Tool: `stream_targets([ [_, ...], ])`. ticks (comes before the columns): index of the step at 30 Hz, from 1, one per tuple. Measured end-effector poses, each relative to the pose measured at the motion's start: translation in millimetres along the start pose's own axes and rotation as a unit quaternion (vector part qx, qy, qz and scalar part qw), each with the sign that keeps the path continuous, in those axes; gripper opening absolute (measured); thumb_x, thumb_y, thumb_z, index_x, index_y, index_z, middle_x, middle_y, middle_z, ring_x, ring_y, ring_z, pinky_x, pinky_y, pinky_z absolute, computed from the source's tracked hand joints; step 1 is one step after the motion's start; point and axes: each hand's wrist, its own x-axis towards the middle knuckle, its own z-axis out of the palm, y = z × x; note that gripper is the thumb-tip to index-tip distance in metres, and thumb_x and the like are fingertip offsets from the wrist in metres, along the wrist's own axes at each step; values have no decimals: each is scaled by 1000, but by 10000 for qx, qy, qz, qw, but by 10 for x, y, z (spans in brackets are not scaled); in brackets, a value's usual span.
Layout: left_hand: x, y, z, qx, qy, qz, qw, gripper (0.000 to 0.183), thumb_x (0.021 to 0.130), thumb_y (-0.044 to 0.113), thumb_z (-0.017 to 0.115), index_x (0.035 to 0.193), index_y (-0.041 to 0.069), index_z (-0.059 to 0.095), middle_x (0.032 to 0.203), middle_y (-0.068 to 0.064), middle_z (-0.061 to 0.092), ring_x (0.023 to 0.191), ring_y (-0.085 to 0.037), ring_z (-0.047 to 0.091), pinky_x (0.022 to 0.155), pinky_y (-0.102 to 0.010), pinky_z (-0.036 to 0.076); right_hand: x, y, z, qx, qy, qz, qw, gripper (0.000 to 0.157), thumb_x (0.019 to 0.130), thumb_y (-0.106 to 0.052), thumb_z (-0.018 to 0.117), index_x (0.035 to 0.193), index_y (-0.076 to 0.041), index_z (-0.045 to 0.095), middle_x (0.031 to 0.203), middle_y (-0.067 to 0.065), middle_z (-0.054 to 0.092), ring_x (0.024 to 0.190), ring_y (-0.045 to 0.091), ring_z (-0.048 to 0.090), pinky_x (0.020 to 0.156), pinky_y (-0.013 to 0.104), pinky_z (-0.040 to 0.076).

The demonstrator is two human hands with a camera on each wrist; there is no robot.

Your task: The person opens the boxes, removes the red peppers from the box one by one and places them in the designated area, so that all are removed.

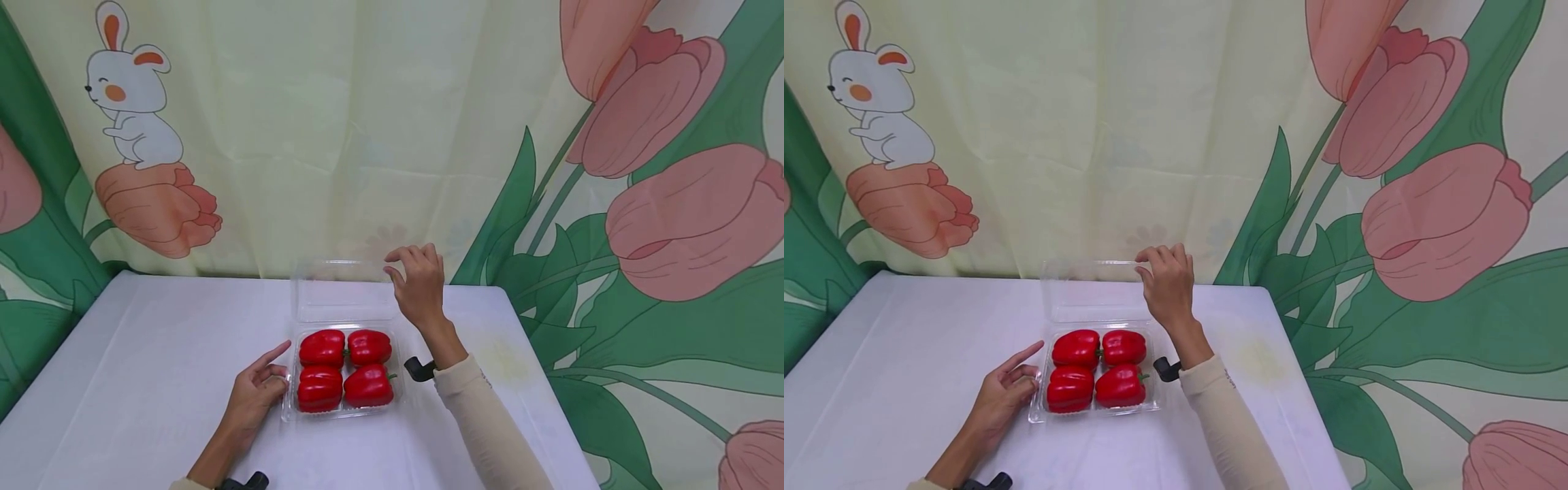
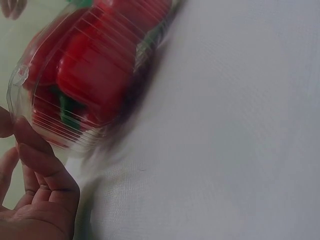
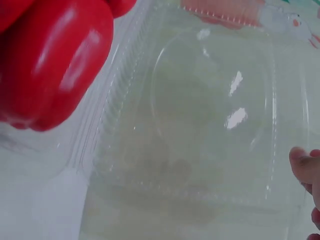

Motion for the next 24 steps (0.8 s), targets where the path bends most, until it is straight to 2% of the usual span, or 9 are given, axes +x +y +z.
stream_targets([
  [8,-2,-2,-7,-63,4,8,10000,74,88,3,74,155,31,55,112,-6,68,84,-19,63,78,-22,61,36,168,8,271,-166,418,9986,23,89,-19,86,110,-13,77,109,8,78,98,28,55,86,45,48],
  [16,1,-10,3,-65,-1,47,10000,73,89,2,72,155,29,55,111,-7,68,84,-19,62,76,-22,60,62,337,37,775,-351,903,9923,26,90,-18,86,112,-12,76,112,7,77,101,27,55,94,49,47],
  [20,4,-8,12,-65,27,27,10000,74,88,3,74,155,31,55,113,-7,68,85,-20,62,78,-22,61,73,423,79,1179,-438,1267,9839,24,91,-18,85,111,-12,74,110,6,75,103,25,53,92,46,46],
  [24,0,-2,8,-82,33,7,10000,74,88,3,74,154,32,56,113,-7,68,85,-20,62,79,-22,61,62,486,157,1750,-573,1718,9678,20,92,-15,84,108,-14,72,107,5,75,103,22,51,87,40,45],
])
